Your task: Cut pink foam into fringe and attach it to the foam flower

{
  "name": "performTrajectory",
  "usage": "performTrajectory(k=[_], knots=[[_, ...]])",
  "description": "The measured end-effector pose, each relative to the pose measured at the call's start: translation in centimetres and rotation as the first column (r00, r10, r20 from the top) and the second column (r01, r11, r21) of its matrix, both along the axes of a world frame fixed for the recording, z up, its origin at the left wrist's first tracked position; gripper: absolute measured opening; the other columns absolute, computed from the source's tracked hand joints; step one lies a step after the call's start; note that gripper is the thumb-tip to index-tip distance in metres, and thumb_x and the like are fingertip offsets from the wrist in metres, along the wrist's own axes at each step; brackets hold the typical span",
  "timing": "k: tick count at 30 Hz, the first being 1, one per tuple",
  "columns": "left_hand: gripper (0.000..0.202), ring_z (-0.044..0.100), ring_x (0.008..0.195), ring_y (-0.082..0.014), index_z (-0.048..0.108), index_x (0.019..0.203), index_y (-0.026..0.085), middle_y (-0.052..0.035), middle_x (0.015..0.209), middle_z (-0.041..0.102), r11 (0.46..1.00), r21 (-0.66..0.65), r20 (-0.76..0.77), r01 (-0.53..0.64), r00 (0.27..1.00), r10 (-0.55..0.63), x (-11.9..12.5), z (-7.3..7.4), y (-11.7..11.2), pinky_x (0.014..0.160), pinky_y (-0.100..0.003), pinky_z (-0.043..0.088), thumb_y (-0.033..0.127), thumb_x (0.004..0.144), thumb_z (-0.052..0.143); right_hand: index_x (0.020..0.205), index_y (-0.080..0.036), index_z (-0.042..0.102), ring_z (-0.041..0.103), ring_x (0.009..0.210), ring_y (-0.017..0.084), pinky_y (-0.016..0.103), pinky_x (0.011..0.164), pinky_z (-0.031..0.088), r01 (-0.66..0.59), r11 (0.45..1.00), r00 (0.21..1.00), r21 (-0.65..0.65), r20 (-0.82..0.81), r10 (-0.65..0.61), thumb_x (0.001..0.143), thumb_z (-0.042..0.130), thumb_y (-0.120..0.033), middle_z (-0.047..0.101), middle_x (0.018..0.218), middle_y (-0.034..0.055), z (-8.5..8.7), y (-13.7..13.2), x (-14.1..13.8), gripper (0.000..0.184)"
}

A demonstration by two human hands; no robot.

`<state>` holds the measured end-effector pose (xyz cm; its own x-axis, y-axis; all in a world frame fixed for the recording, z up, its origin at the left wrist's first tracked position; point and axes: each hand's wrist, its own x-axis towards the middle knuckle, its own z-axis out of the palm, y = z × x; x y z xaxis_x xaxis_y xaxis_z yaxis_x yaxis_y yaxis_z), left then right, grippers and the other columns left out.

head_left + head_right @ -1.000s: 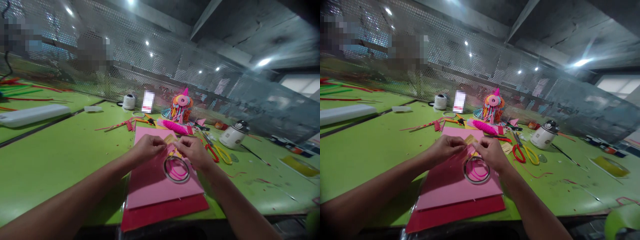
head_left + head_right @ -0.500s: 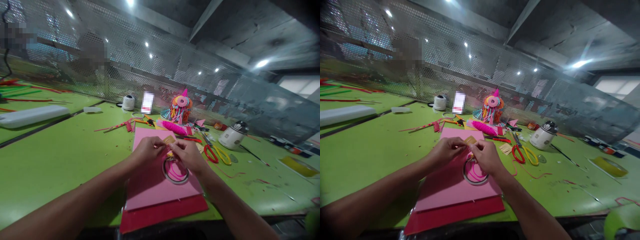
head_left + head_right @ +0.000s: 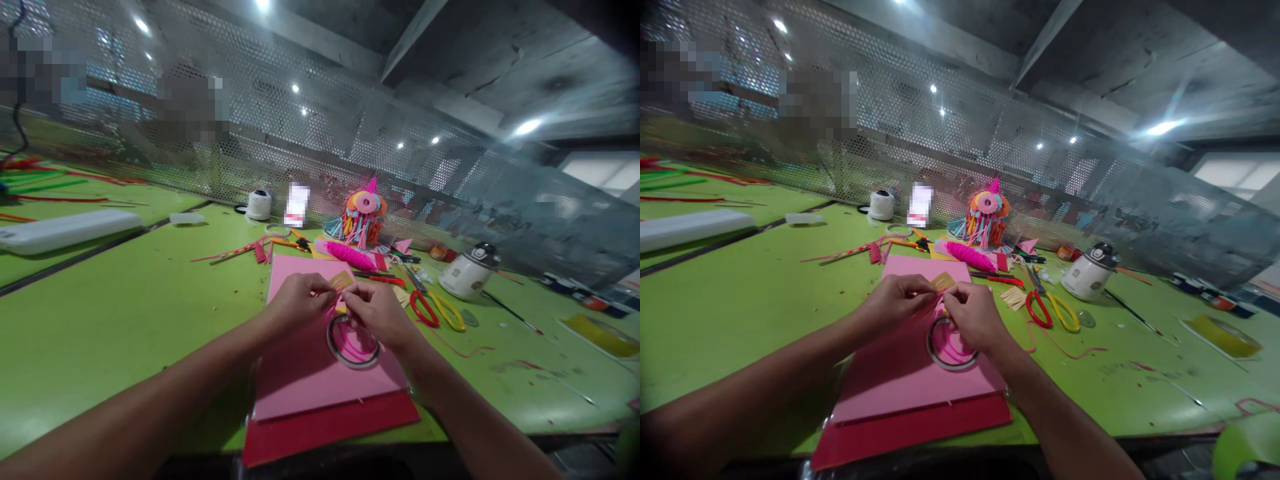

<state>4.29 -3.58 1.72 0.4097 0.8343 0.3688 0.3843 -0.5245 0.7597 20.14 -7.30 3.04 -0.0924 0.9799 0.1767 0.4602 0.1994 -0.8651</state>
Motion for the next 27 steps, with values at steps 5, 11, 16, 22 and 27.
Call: performTrajectory(k=[5,11,16,22,27], knots=[[0.028,0.050,0.056,-0.0122,0.069,0.070,0.010,-0.0012,0.059,0.060,0.986,-0.166,0.053,0.010,0.999,-0.001,-0.1,0.3,0.0,0.051,-0.022,0.035,0.032,0.072,0.052,0.061,-0.016,0.055,0.043,0.036,0.008,0.017,0.037,0.034,0.001,0.999,1.000,0.033,0.022,-0.001,0.077,0.051,-0.026,0.049,0.044,-0.0045,0.1,-0.1,0.0,0.019],[0.032,0.044,0.050,-0.0102,0.066,0.067,0.011,0.0005,0.053,0.055,0.975,-0.222,0.142,0.034,0.990,-0.002,0.2,-0.6,0.4,0.047,-0.022,0.031,0.039,0.071,0.053,0.068,-0.015,0.063,0.041,0.038,0.007,0.018,0.038,0.030,-0.051,0.999,0.998,0.018,0.037,0.050,0.077,0.051,-0.027,0.048,0.043,-0.0045,0.2,-0.2,-0.1,0.019],[0.025,0.042,0.046,-0.0089,0.062,0.060,0.012,0.0021,0.050,0.052,0.956,-0.294,0.197,0.008,0.979,0.052,0.2,-1.1,0.6,0.045,-0.021,0.030,0.034,0.069,0.054,0.070,-0.015,0.064,0.042,0.037,0.008,0.019,0.038,0.030,-0.068,0.998,0.996,0.003,0.053,0.068,0.078,0.051,-0.029,0.046,0.043,-0.0047,0.2,-0.5,-0.3,0.021],[0.018,0.035,0.038,-0.0066,0.060,0.061,0.013,0.0061,0.042,0.043,0.910,-0.415,0.240,-0.023,0.962,0.134,-0.6,-0.8,1.0,0.039,-0.020,0.025,0.030,0.066,0.055,0.068,-0.015,0.065,0.049,0.050,0.010,0.021,0.049,0.037,-0.124,0.986,0.988,0.115,0.105,0.112,0.079,0.050,-0.025,0.056,0.058,-0.0011,0.3,-0.6,-0.4,0.021],[0.017,0.034,0.035,-0.0062,0.058,0.060,0.014,0.0052,0.040,0.045,0.875,-0.483,0.295,-0.020,0.937,0.185,-0.8,-0.3,0.8,0.037,-0.020,0.024,0.029,0.067,0.054,0.065,-0.014,0.063,0.048,0.051,0.010,0.021,0.050,0.037,-0.119,0.987,0.992,0.106,0.052,0.114,0.077,0.052,-0.023,0.055,0.055,-0.0023,0.0,-0.3,-0.2,0.019]])
